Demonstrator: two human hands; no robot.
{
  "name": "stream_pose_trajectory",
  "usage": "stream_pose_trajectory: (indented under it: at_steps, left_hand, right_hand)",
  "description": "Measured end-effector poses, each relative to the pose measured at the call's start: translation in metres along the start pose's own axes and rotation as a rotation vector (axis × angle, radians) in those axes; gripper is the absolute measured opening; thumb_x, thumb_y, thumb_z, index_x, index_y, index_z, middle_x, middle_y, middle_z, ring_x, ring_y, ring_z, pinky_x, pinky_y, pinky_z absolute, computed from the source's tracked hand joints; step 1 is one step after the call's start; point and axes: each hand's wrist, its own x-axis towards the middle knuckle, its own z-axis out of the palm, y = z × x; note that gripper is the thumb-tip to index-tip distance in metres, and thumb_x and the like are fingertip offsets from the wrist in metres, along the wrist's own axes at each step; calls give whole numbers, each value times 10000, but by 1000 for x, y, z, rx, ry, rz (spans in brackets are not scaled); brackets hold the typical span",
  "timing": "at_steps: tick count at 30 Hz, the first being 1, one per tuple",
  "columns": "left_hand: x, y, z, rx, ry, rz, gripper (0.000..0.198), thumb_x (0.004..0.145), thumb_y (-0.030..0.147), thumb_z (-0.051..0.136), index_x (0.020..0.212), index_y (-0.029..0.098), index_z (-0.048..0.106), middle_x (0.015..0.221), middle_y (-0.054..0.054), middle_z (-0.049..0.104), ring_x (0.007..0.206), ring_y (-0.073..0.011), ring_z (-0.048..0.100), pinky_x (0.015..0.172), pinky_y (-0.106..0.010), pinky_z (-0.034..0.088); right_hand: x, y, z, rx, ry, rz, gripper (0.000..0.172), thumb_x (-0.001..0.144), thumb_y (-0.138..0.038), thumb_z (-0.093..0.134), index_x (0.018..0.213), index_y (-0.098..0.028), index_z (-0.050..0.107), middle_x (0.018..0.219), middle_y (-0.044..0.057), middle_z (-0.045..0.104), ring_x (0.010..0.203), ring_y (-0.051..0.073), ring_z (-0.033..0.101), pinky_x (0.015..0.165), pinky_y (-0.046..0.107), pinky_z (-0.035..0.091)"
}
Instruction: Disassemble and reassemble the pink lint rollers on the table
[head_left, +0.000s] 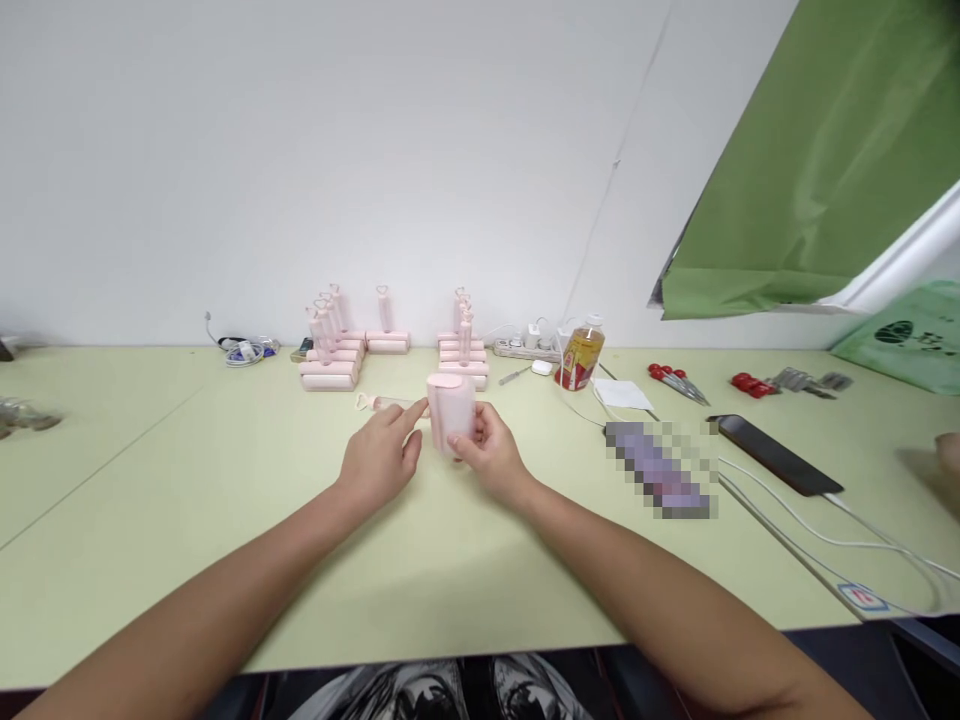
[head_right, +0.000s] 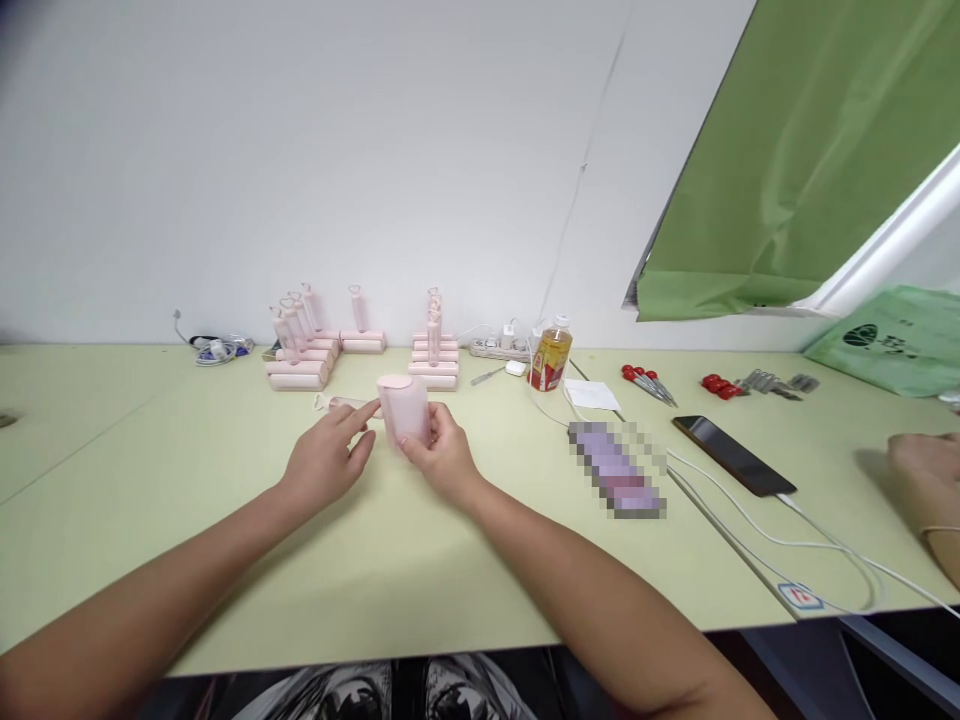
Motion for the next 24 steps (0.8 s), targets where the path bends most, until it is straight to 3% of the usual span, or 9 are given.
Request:
stream_pose_trajectory:
  at_steps: [2,5,8,12,18,24]
  left_hand:
    - [6,-11,2,200,95,91,351,865,277,529,1199,261,635,1013,-109,621,939,-269,563,781,-420,454]
    - [12,-21,7,270,142,183,236,882,326,553,1066,271,690,1086,-103,634,1022,-285,538,871,-466,391]
    - [14,-25,13,223,103,211,235,895,342,545,1074,285,687,1066,-75,668,1036,-269,537,911,-464,356]
    - [14,-27,20,201,92,181,245,903,353,535,1074,270,690,1055,-71,682,1019,-261,541,913,-456,348]
    - [15,-28,22,201,98,177,238,898,360,549,1056,259,694,1066,-76,670,1002,-258,547,891,-446,364]
    - [14,-30,22,187,112,165,223,882,364,569,1036,278,705,1107,-83,646,1045,-267,530,900,-452,373]
  right_hand:
    - [3,0,-6,46,-40,54,444,738,-453,683,1075,-207,529,931,39,617,723,176,606,529,273,515]
    - [8,0,-16,37,-58,89,438,721,-482,687,1028,-186,585,935,37,583,652,158,585,467,271,495]
    - [13,0,-23,-46,-43,98,419,729,-493,667,992,-169,630,926,39,590,620,139,549,469,260,461]
    - [18,2,-28,-160,-23,50,372,734,-473,662,918,-151,688,832,32,631,657,144,528,592,268,436]
    - [21,3,-29,-93,-33,98,374,706,-441,687,929,-142,712,812,33,637,686,152,512,642,276,406]
    - [23,3,-32,-187,28,82,382,644,-448,713,899,-166,741,918,44,611,705,151,494,688,305,428]
